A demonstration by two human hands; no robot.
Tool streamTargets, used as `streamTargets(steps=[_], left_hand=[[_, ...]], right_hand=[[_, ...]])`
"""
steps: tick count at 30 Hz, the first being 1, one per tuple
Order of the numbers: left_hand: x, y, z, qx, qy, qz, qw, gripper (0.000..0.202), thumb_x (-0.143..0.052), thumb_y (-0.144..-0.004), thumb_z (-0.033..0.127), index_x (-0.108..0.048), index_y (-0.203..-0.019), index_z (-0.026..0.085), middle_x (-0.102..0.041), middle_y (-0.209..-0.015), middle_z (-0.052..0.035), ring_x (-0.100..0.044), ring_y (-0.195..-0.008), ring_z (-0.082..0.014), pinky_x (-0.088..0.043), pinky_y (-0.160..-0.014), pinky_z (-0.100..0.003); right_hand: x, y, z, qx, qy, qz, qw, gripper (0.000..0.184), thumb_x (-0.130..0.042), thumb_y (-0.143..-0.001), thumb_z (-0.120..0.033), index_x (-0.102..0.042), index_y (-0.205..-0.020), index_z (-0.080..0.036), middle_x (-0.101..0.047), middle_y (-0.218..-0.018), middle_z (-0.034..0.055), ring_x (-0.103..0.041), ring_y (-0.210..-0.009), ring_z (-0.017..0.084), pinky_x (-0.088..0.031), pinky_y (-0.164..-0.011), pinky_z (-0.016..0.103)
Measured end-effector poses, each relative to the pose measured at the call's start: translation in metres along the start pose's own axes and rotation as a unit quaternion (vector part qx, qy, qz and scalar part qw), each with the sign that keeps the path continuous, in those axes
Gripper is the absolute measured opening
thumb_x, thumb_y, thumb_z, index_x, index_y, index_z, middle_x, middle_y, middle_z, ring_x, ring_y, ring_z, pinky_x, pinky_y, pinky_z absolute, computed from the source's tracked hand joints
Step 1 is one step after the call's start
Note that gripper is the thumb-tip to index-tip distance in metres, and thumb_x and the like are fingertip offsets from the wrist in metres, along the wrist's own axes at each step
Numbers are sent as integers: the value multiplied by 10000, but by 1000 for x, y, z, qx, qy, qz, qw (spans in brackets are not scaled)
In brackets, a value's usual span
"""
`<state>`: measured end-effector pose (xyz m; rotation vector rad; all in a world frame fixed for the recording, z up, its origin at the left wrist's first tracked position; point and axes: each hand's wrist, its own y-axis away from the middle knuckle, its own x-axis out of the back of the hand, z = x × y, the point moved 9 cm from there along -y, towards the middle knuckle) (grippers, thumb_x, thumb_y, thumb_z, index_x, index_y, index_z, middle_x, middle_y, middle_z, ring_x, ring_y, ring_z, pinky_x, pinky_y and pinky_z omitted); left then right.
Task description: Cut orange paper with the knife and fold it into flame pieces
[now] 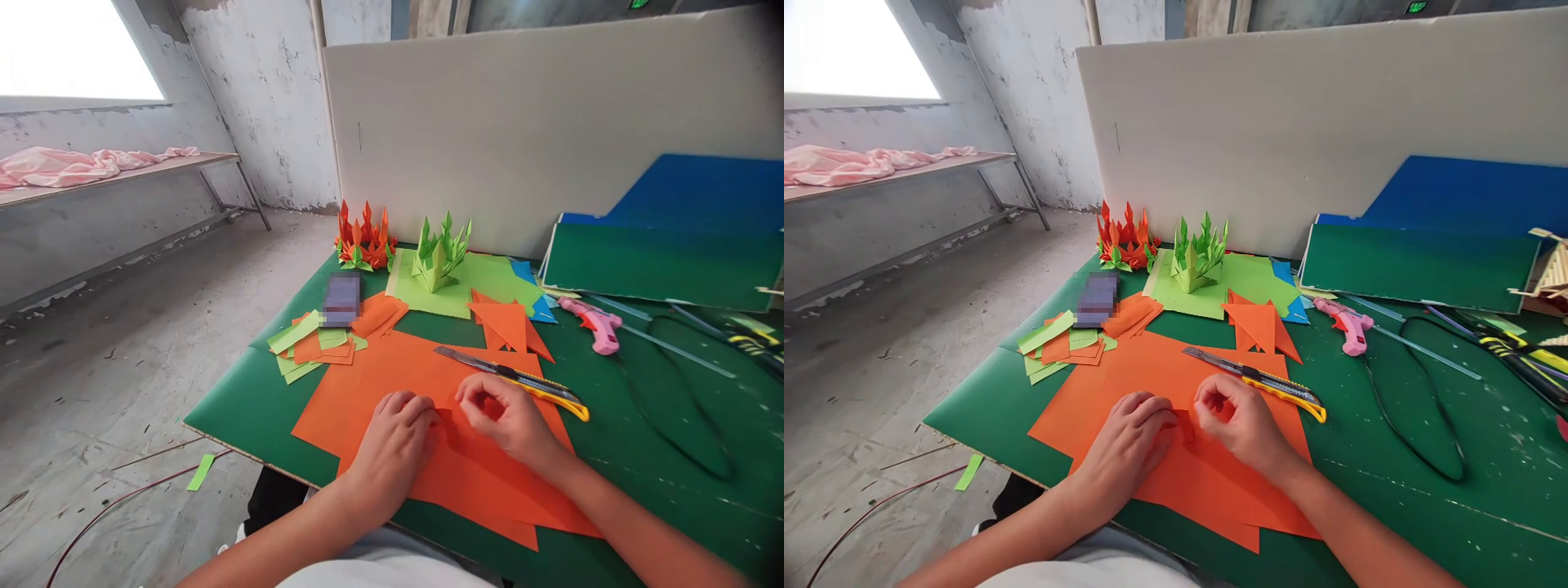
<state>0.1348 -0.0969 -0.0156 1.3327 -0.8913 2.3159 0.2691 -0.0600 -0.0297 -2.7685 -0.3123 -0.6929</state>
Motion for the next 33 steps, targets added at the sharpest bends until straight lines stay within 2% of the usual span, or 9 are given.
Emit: streamTargets(steps=[2, 5, 16, 20, 22, 24, 26, 29, 33], left_hand=[[1, 0, 2, -5, 5, 1, 1000, 182, -431, -959, 121, -592, -996, 199, -650, -1048, -55, -571, -933, -208, -483, -848, -385], [0, 0, 5, -16, 9, -9, 1000, 204, -398, -978, 119, -587, -998, 195, -650, -1034, -50, -562, -903, -198, -471, -835, -370], [-2, 4, 10, -62, 0, -13, 998, 227, -359, -985, 90, -560, -1020, 188, -627, -1072, -65, -559, -888, -185, -452, -816, -342], [2, 6, 7, -47, 52, 4, 998, 213, -378, -960, 76, -548, -985, 201, -629, -1044, -52, -568, -887, -176, -460, -828, -334], [5, 7, 1, -21, 113, 28, 993, 196, -408, -932, 62, -533, -967, 209, -622, -1004, -41, -575, -909, -171, -471, -834, -319], [6, 9, -5, 6, 181, 44, 983, 191, -449, -904, 56, -519, -982, 217, -612, -988, -33, -581, -928, -167, -485, -831, -304], [4, 10, -11, 32, 235, 49, 970, 211, -488, -895, 75, -509, -1038, 229, -605, -1006, -30, -582, -917, -161, -502, -819, -298], [1, 12, -23, 97, 308, 64, 944, 323, -559, -871, 117, -470, -1148, 256, -579, -1080, -34, -572, -857, -133, -530, -777, -285], [-2, 12, -30, 149, 435, 76, 885, 486, -630, -809, 142, -391, -1215, 266, -525, -1100, -38, -574, -741, -79, -552, -691, -242]], right_hand=[[-11, 1, -6, 4, 11, -35, 999, 35, -578, -866, -262, -575, -865, -227, -652, -893, 30, -596, -806, 185, -499, -725, 305], [-18, 1, -14, 21, 31, -52, 998, 82, -527, -874, -204, -559, -803, -229, -638, -827, 14, -590, -771, 173, -487, -694, 289], [-7, 1, -9, 46, 102, -33, 993, 124, -529, -802, -118, -514, -752, -231, -621, -779, 0, -579, -738, 175, -467, -665, 294], [-8, 3, -11, 40, 60, -34, 997, 124, -509, -821, -130, -488, -749, -229, -617, -812, 6, -580, -766, 176, -471, -690, 299], [-13, 5, -14, 39, -2, -58, 998, 80, -491, -864, -164, -517, -833, -233, -621, -889, 12, -588, -838, 179, -483, -757, 306], [-21, 9, -16, 32, -54, -86, 994, 58, -503, -904, -226, -536, -948, -243, -603, -917, 8, -581, -845, 169, -490, -775, 301], [-26, 12, -14, 16, -77, -88, 993, 59, -532, -924, -282, -531, -973, -249, -572, -882, -5, -567, -798, 151, -496, -747, 282], [-24, 14, -7, -23, -107, -36, 993, 86, -553, -932, -312, -497, -974, -263, -540, -883, -15, -566, -768, 132, -505, -686, 251], [-19, 13, -6, -49, -191, 19, 980, 219, -614, -892, -342, -437, -1009, -290, -525, -919, -20, -594, -745, 127, -531, -599, 230]])
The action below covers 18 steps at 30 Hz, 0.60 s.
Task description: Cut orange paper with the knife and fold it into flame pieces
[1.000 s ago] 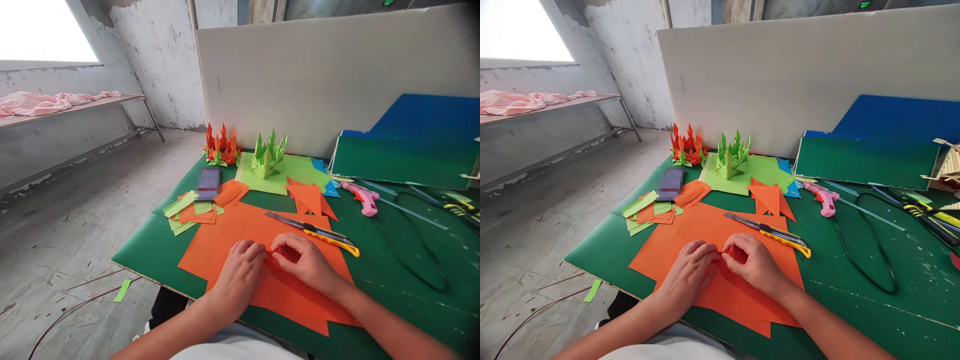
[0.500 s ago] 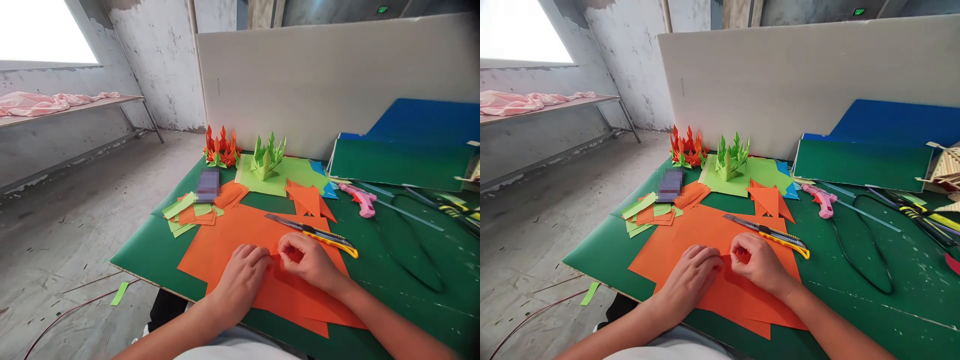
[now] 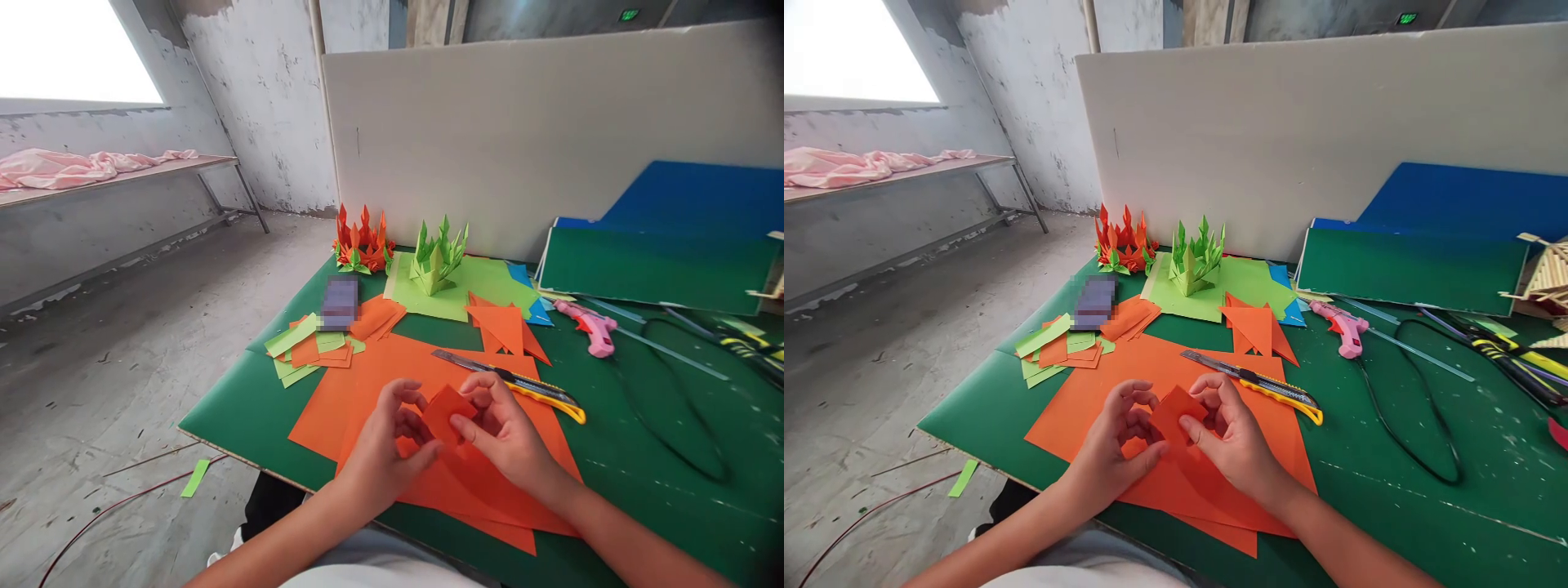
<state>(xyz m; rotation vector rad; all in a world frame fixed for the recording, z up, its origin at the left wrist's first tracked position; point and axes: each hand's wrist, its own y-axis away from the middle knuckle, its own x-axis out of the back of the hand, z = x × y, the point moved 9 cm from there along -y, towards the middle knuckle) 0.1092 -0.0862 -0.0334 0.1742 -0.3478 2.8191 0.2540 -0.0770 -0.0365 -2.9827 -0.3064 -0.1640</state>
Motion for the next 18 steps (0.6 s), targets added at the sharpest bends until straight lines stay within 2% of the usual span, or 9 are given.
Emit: streamTargets(steps=[3, 7, 11, 14, 18], left_hand=[[0, -1, 2, 7, 54, 3, 999, 418, -641, -806, 151, -416, -1147, 240, -531, -1000, -19, -586, -732, -77, -546, -681, -225], [0, -1, 8, 0, 71, 0, 998, 250, -639, -840, 197, -481, -1033, 209, -533, -972, -29, -565, -800, -101, -533, -700, -221], [1, -2, -1, 52, 83, -5, 995, 145, -626, -878, 272, -547, -956, 179, -552, -894, -23, -540, -752, -98, -504, -679, -208], [3, -3, -4, 71, 67, -3, 995, 135, -632, -874, 287, -579, -882, 163, -576, -833, -21, -551, -726, -106, -488, -659, -210], [7, -3, 1, 44, 43, 13, 998, 104, -622, -873, 260, -583, -847, 166, -582, -819, -22, -556, -741, -121, -492, -670, -226]], right_hand=[[-3, 1, -5, -4, -31, -2, 1000, 254, -620, -886, -335, -413, -1028, -298, -546, -869, -35, -606, -703, 123, -547, -632, 248], [-7, 5, -8, -20, -1, -11, 1000, 384, -622, -877, -294, -375, -1172, -304, -601, -829, -31, -634, -808, 157, -533, -754, 289], [-10, 6, -6, -20, 30, -26, 999, 389, -609, -877, -250, -399, -1199, -306, -597, -848, -27, -626, -864, 160, -515, -795, 291], [-10, 7, -4, -4, 52, -25, 998, 367, -598, -881, -227, -427, -1194, -316, -597, -895, -15, -616, -908, 163, -516, -812, 294], [-8, 9, -11, 46, 107, -4, 993, 360, -594, -879, -207, -465, -1192, -329, -590, -1095, 20, -603, -987, 168, -500, -915, 335]])
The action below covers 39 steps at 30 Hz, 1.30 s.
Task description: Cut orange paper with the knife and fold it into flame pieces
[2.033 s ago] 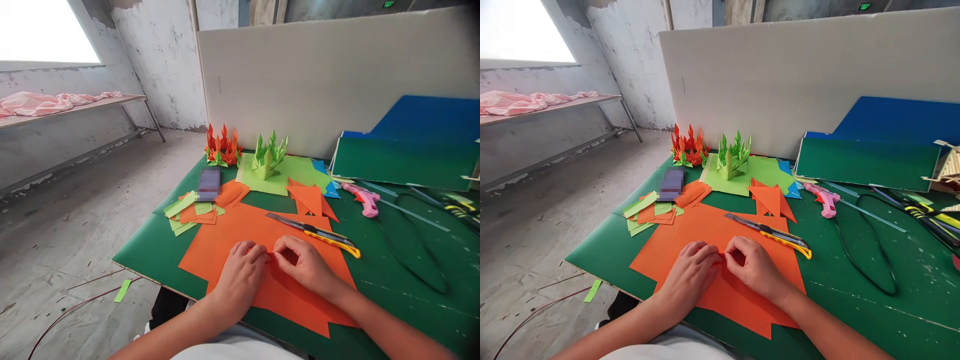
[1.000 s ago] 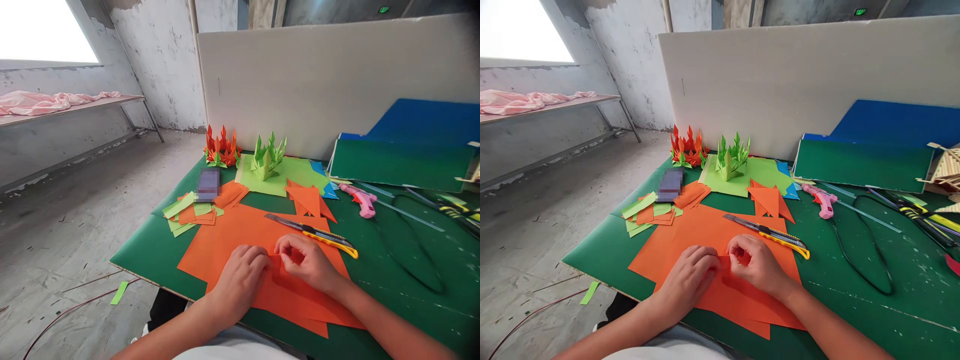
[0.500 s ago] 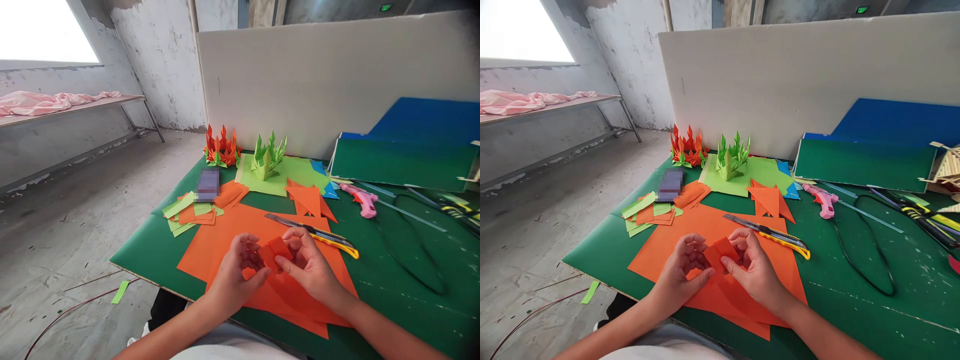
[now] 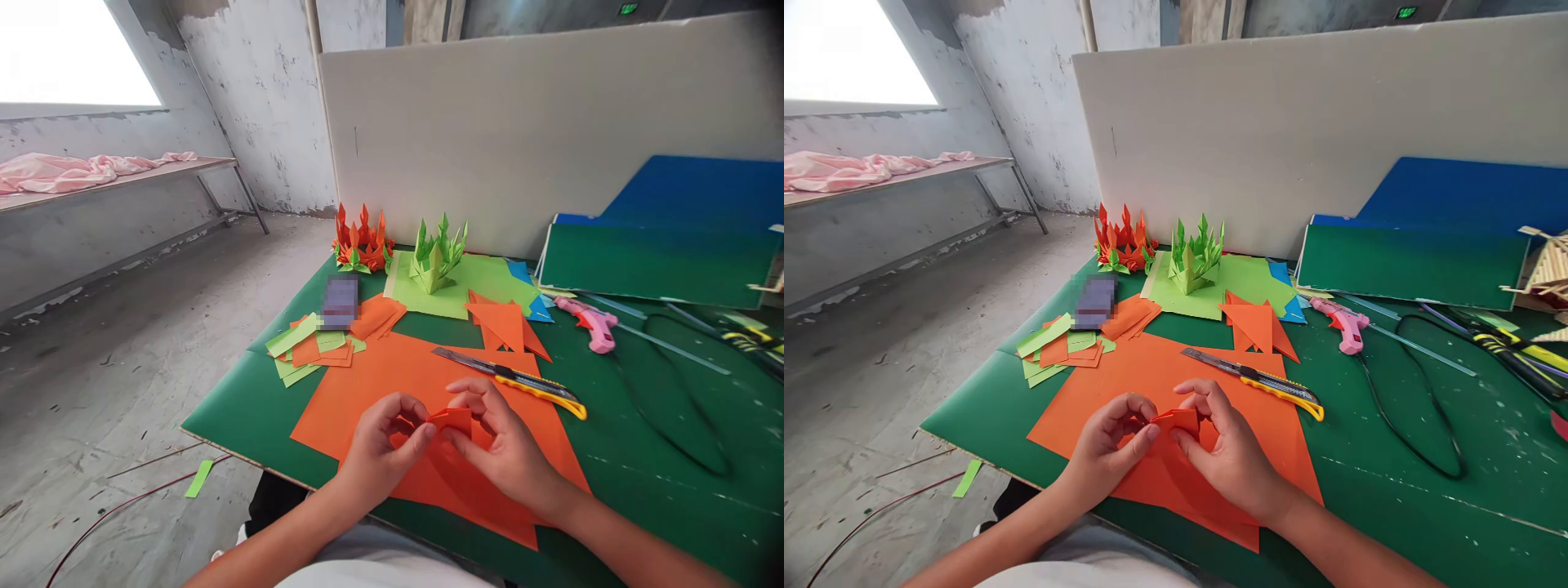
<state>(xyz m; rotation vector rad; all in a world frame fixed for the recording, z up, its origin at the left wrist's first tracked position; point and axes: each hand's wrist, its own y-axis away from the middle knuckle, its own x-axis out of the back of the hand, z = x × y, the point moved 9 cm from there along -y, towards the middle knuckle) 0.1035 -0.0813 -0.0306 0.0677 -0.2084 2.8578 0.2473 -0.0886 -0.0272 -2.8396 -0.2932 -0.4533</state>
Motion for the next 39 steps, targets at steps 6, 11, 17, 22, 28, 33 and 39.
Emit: streamTargets(steps=[6, 11, 17, 22, 28, 33, 39], left_hand=[[0, 1, 8, -51, 10, -3, 999, 125, -601, -875, 197, -532, -772, 179, -553, -824, -17, -534, -757, -122, -469, -632, -209], [3, 0, 9, -60, 28, 3, 998, 163, -617, -877, 222, -526, -749, 178, -539, -835, -20, -527, -777, -125, -464, -648, -211], [5, 1, -1, -24, 69, 14, 997, 206, -629, -898, 368, -552, -871, 179, -540, -878, -29, -514, -725, -110, -461, -631, -216], [1, 6, 2, -37, 58, -13, 998, 186, -548, -955, 379, -575, -1025, 209, -509, -914, -22, -482, -664, -88, -446, -593, -211], [-2, 8, 16, -42, 68, -59, 995, 218, -483, -972, 397, -519, -882, 202, -472, -902, -24, -484, -765, -132, -458, -692, -254], [-6, 11, 22, -69, -19, -79, 994, 316, -543, -917, 391, -452, -697, 182, -497, -905, -50, -494, -849, -170, -433, -748, -275], [3, 9, 1, -17, 0, -7, 1000, 112, -589, -850, 200, -477, -843, 209, -549, -905, -24, -533, -861, -155, -453, -759, -256]], right_hand=[[-2, 0, -5, -16, 56, -37, 998, 316, -587, -882, -222, -494, -1166, -325, -612, -1009, 11, -619, -972, 178, -521, -887, 338], [-4, -7, -12, -22, 19, -33, 999, 319, -649, -865, -303, -497, -1145, -310, -617, -975, 8, -627, -970, 178, -528, -886, 333], [-2, -8, -21, 42, 7, 18, 999, 394, -674, -840, -249, -450, -1156, -321, -584, -1014, -4, -614, -848, 140, -515, -863, 325], [0, 5, -9, 3, -72, -26, 997, 331, -502, -926, -201, -442, -1216, -347, -570, -914, -21, -581, -765, 122, -511, -707, 234], [0, 6, -4, -2, -134, -37, 990, 262, -455, -923, -171, -532, -1121, -324, -584, -1130, 16, -580, -1048, 175, -502, -841, 275], [-6, 3, -3, 21, -120, -38, 992, 227, -463, -922, -141, -571, -1042, -301, -602, -1024, 5, -594, -1009, 166, -489, -896, 282], [-3, 2, 2, 15, -79, -8, 997, 193, -481, -935, -203, -559, -1090, -289, -587, -1047, 22, -594, -976, 164, -514, -865, 268]])
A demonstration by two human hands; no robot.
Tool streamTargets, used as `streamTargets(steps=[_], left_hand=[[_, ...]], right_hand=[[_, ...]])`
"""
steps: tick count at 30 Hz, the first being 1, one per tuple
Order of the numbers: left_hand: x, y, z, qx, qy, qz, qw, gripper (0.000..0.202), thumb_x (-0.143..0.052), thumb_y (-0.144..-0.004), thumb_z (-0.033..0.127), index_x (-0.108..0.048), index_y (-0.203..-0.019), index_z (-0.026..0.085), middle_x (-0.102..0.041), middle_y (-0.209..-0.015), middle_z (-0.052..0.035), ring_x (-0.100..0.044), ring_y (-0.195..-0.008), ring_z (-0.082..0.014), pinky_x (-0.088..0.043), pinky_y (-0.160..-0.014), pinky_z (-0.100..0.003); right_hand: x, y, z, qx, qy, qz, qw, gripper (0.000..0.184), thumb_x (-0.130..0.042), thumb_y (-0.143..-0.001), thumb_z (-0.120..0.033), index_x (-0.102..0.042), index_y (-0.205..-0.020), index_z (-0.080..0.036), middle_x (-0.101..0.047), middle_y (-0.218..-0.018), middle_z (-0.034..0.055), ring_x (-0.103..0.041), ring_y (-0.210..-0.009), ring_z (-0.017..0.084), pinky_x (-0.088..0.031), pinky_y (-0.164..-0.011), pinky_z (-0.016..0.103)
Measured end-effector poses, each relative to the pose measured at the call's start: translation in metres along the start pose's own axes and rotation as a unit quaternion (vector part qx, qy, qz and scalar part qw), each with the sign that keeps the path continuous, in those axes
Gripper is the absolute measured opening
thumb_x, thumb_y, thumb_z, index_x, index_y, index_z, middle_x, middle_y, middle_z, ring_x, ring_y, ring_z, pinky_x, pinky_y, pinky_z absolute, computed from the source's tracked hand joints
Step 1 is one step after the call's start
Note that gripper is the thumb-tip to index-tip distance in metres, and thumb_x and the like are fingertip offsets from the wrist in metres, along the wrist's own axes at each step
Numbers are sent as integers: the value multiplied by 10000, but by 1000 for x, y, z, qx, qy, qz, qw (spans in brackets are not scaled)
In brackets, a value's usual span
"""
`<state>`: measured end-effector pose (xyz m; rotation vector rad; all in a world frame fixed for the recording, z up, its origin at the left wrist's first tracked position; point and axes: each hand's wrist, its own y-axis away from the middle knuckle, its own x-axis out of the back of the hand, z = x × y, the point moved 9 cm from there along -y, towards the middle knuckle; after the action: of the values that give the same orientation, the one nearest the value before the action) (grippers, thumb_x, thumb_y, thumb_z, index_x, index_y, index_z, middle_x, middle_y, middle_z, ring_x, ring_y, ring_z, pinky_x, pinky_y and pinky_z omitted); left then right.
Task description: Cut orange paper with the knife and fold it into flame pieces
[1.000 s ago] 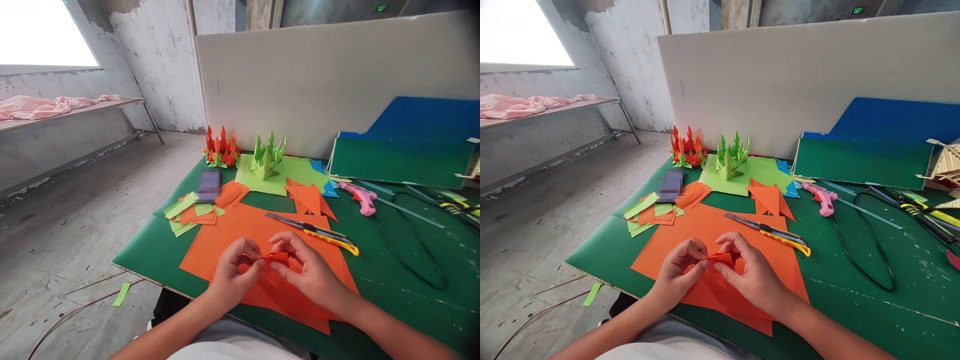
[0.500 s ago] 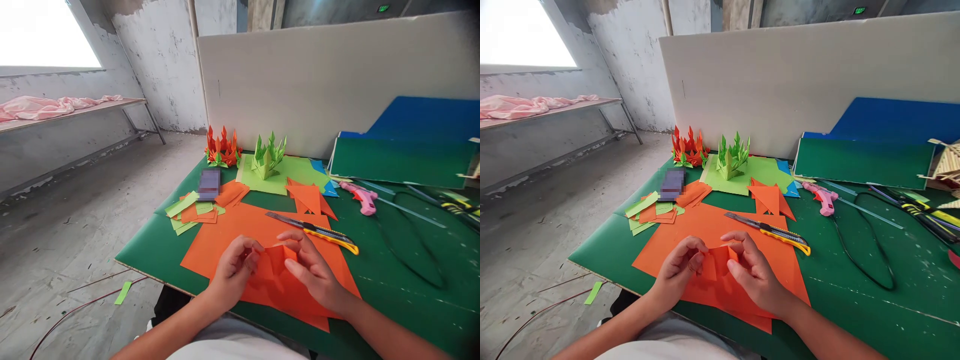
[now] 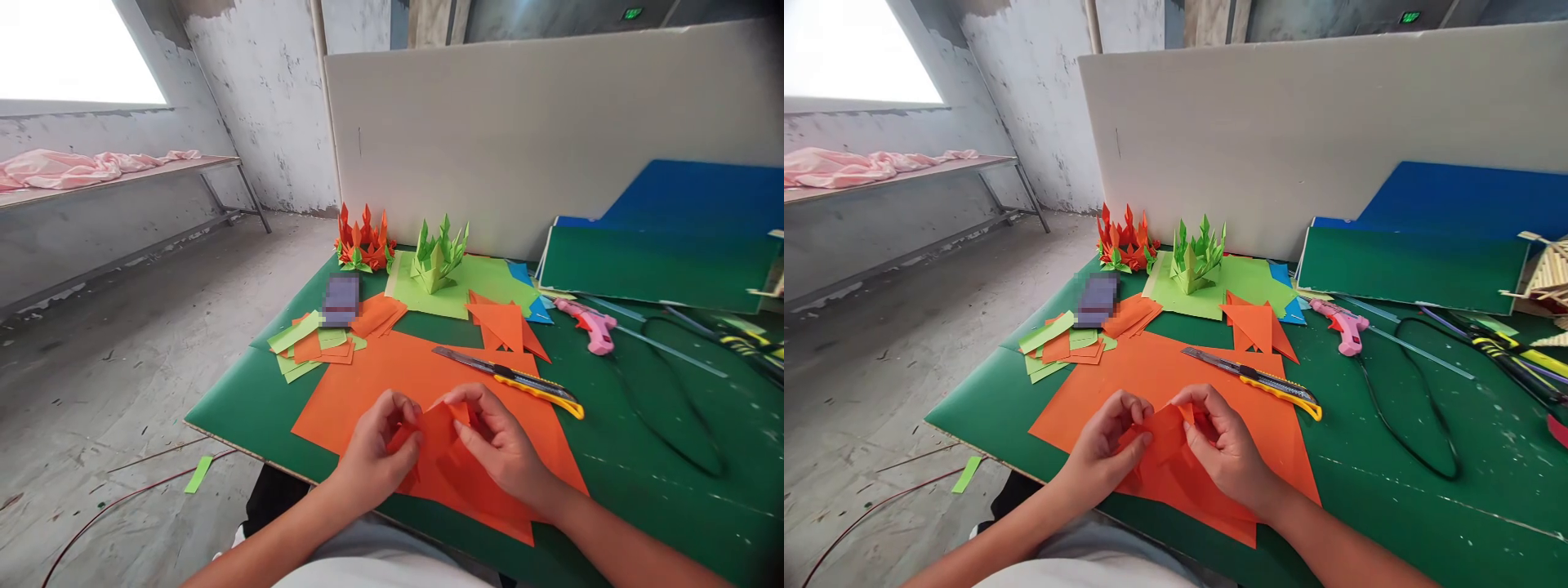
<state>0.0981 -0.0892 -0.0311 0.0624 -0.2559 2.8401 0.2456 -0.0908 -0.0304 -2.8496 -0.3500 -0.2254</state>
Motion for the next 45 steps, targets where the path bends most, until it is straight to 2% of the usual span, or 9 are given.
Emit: streamTargets(steps=[2, 6, 9, 12, 18, 28, 34, 39, 45], left_hand=[[8, -2, 1, -9, 1, 34, 999, 16, -529, -895, 222, -533, -904, 209, -572, -924, -36, -550, -892, -166, -455, -790, -269], [13, -5, 8, -19, -35, 39, 998, 242, -414, -963, 271, -618, -863, 187, -601, -928, -74, -563, -906, -197, -449, -825, -305], [8, -5, 12, -29, -59, 24, 998, 154, -523, -930, 318, -591, -874, 192, -583, -906, -55, -553, -884, -192, -450, -807, -294], [6, -5, 7, -32, -83, 34, 995, 116, -625, -866, 264, -525, -887, 209, -549, -887, -20, -537, -859, -169, -452, -774, -265], [5, -5, 1, -24, -76, 38, 996, 159, -607, -885, 237, -512, -1012, 220, -556, -948, -22, -549, -886, -163, -469, -780, -266], [13, -1, 4, -59, -127, 89, 986, 246, -637, -850, 192, -509, -1055, 235, -561, -978, -25, -561, -921, -166, -487, -833, -298], [20, -1, 4, -53, -70, 131, 987, 269, -658, -843, 226, -507, -1065, 238, -549, -1012, -33, -581, -912, -157, -512, -809, -287], [16, -4, 0, -31, -39, 102, 994, 285, -645, -858, 254, -483, -1092, 249, -573, -1014, -30, -587, -976, -168, -507, -797, -274], [12, -1, 1, -30, -78, 97, 992, 300, -659, -831, 235, -507, -1089, 240, -604, -1018, -42, -600, -994, -188, -507, -811, -292]], right_hand=[[3, 0, 0, 4, 21, 14, 1000, 189, -505, -924, -211, -556, -1090, -286, -582, -1037, 27, -598, -940, 160, -525, -821, 253], [5, 0, -6, 32, 65, 17, 997, 219, -529, -875, -161, -583, -1053, -277, -611, -1002, 22, -614, -904, 160, -528, -779, 245], [6, -1, -11, 54, 81, 23, 995, 247, -534, -835, -121, -588, -1024, -270, -632, -961, 14, -626, -873, 159, -530, -752, 240], [8, -1, -17, 75, 98, 27, 992, 259, -528, -816, -98, -578, -1006, -267, -644, -920, 9, -636, -837, 156, -532, -725, 239], [1, 2, -20, 108, 165, -16, 980, 275, -532, -792, -84, -585, -990, -267, -708, -920, 19, -679, -839, 183, -550, -736, 282], [-2, 5, -29, 143, 188, -15, 972, 294, -523, -820, -105, -583, -1050, -277, -719, -1009, 33, -689, -974, 210, -560, -831, 328], [-2, 5, -23, 143, 227, -8, 963, 357, -472, -783, -54, -596, -1027, -283, -728, -947, 20, -700, -909, 202, -574, -799, 332], [-2, 5, -23, 140, 211, -13, 967, 409, -501, -772, -46, -579, -1084, -298, -726, -977, 1, -693, -893, 184, -560, -782, 300], [0, 2, -25, 97, 154, -1, 983, 209, -534, -830, -120, -604, -966, -262, -706, -917, 22, -672, -842, 186, -551, -741, 297]])
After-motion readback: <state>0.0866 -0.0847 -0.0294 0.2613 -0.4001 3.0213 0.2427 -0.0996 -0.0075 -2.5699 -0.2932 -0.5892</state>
